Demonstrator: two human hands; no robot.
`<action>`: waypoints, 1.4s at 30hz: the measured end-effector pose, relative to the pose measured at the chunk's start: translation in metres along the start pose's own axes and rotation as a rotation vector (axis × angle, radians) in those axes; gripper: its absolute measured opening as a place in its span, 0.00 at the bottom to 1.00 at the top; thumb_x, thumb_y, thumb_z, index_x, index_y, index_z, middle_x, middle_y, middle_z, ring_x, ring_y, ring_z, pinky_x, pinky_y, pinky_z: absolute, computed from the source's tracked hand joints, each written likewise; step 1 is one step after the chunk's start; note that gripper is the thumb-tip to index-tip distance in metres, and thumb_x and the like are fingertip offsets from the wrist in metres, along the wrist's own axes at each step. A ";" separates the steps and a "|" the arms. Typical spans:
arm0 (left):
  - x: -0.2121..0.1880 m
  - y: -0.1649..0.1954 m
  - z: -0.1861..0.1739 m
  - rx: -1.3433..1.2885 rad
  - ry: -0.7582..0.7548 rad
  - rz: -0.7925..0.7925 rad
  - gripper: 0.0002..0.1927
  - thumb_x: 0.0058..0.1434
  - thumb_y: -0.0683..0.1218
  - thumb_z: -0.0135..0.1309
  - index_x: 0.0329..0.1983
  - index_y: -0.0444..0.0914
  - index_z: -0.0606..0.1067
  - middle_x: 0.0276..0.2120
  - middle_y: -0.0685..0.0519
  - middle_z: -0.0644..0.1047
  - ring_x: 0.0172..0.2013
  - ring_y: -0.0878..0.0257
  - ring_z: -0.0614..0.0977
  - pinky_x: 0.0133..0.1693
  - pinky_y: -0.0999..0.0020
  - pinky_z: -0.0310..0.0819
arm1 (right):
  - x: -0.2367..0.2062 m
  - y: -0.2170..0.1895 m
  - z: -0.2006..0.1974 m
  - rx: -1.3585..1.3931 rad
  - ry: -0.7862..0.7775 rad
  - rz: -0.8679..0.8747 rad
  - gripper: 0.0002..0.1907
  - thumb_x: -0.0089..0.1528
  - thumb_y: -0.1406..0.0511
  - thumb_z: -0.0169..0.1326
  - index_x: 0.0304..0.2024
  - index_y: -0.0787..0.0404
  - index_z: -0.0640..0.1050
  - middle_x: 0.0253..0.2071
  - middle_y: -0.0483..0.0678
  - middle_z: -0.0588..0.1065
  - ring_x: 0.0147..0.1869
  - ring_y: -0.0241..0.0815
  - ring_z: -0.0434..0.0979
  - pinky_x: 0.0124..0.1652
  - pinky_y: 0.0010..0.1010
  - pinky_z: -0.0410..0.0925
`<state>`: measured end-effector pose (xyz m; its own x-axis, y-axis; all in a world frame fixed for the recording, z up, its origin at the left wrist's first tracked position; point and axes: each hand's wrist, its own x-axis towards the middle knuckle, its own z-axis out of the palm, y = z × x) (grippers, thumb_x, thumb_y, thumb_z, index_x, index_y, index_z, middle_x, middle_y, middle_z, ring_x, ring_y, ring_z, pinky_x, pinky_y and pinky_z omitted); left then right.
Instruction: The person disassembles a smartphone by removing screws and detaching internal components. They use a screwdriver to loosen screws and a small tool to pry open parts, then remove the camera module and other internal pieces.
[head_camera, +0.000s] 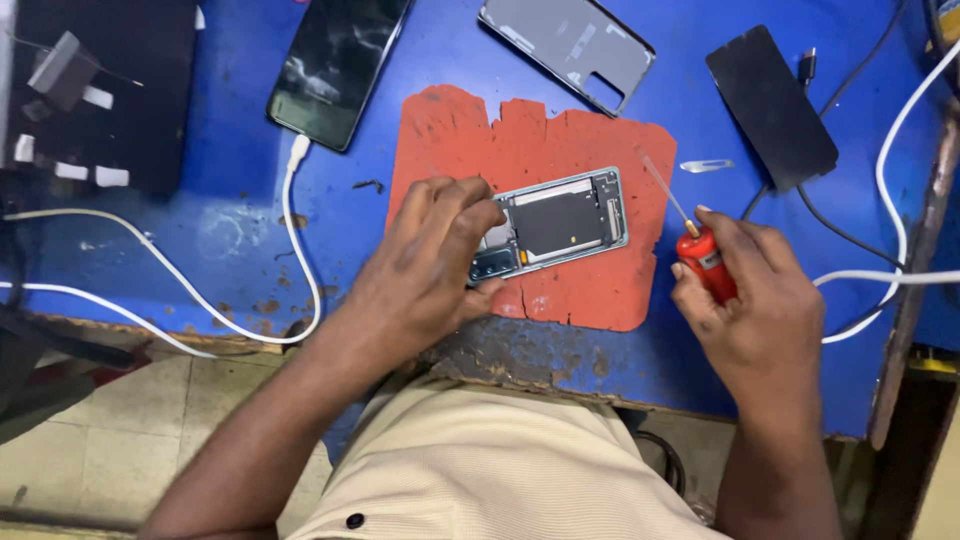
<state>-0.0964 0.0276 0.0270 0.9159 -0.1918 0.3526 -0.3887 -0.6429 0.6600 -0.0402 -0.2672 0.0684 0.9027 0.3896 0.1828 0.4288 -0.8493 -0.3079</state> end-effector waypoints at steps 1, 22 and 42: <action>0.000 -0.002 -0.002 -0.012 -0.019 0.010 0.37 0.48 0.41 0.70 0.59 0.37 0.63 0.59 0.39 0.68 0.56 0.37 0.72 0.57 0.47 0.71 | -0.002 0.003 -0.002 -0.018 -0.011 -0.013 0.24 0.60 0.67 0.67 0.59 0.59 0.79 0.50 0.53 0.77 0.50 0.51 0.80 0.47 0.38 0.74; 0.001 0.000 0.006 -0.159 -0.076 -0.015 0.41 0.57 0.37 0.65 0.69 0.45 0.57 0.65 0.44 0.66 0.60 0.44 0.74 0.57 0.53 0.77 | 0.017 0.004 -0.032 -0.273 0.004 -0.203 0.26 0.48 0.68 0.69 0.50 0.57 0.82 0.45 0.49 0.78 0.45 0.48 0.79 0.42 0.37 0.74; 0.002 0.001 0.007 -0.174 -0.047 0.060 0.40 0.57 0.35 0.64 0.68 0.44 0.57 0.65 0.42 0.66 0.58 0.42 0.75 0.54 0.52 0.77 | -0.005 -0.009 -0.007 -0.168 0.054 -0.109 0.24 0.53 0.70 0.65 0.54 0.58 0.82 0.48 0.48 0.78 0.47 0.48 0.80 0.43 0.37 0.74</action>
<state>-0.0944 0.0216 0.0236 0.8927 -0.2628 0.3662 -0.4505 -0.4922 0.7449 -0.0493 -0.2635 0.0764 0.8461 0.4668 0.2576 0.5080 -0.8524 -0.1241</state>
